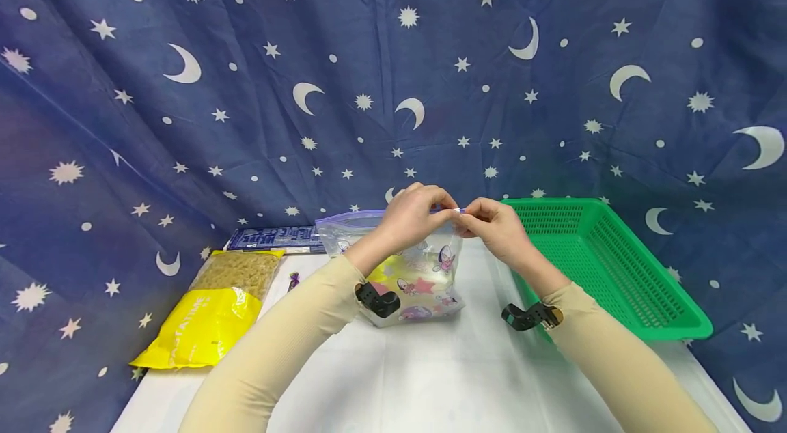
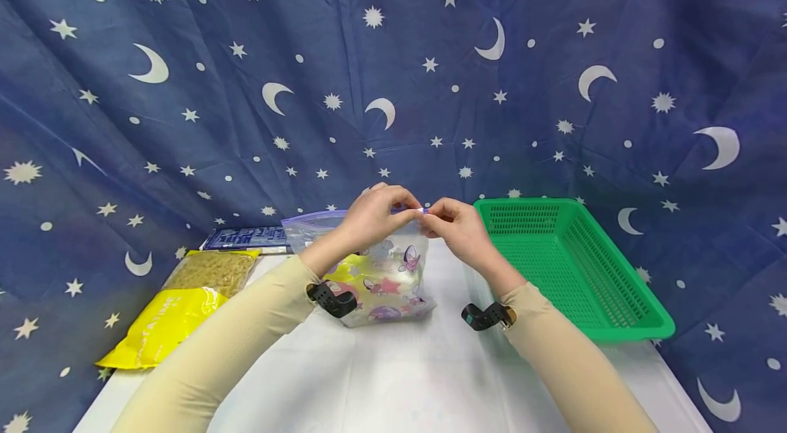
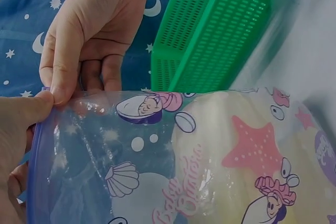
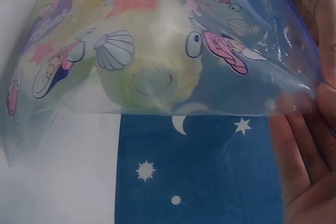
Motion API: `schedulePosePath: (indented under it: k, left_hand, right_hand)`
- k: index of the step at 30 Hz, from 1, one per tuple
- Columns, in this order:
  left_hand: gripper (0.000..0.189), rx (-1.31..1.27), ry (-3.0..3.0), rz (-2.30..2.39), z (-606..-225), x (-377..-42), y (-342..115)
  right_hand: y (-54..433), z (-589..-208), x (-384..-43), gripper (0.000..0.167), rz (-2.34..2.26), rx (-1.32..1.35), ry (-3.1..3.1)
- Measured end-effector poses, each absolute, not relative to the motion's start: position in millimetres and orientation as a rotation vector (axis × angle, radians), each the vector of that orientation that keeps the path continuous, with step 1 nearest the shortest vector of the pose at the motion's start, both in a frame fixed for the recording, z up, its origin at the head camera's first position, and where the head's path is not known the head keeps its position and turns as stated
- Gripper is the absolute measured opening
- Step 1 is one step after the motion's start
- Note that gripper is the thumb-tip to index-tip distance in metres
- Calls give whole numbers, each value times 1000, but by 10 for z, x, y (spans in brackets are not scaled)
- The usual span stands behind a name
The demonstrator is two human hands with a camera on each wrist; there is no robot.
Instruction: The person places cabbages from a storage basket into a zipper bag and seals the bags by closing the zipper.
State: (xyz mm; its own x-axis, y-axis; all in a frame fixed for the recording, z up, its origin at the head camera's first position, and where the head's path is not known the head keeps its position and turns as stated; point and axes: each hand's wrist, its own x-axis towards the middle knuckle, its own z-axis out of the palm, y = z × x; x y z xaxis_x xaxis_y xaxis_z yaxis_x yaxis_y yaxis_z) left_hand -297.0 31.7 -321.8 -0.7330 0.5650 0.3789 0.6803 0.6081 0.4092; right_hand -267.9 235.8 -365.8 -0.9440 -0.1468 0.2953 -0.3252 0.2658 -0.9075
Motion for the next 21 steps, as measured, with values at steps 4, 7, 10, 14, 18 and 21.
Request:
schedulePosePath:
  k: [4, 7, 10, 14, 18, 21]
  left_hand:
    - [18, -1036, -2644, -786, -3212, -2981, 297]
    - [18, -1039, -2666, -788, -3203, -2982, 278]
    - [19, -1033, -2687, -794, -3192, -2979, 255]
    - [21, -1026, -2707, -816, -3187, -2978, 228]
    - [21, -1028, -2716, -843, -3184, -2974, 209]
    - [20, -1036, -2717, -853, -3179, -2969, 202]
  right_hand:
    - [2369, -3640, -2681, 27, 1779, 465, -2402]
    - [2377, -3652, -2695, 27, 1775, 490, -2404]
    - [2377, -3646, -2698, 24, 1778, 513, -2402]
    - [2378, -3639, -2705, 22, 1788, 536, -2402]
    - [2381, -3627, -2705, 23, 1802, 560, -2414]
    - [2383, -3615, -2701, 23, 1813, 576, -2420]
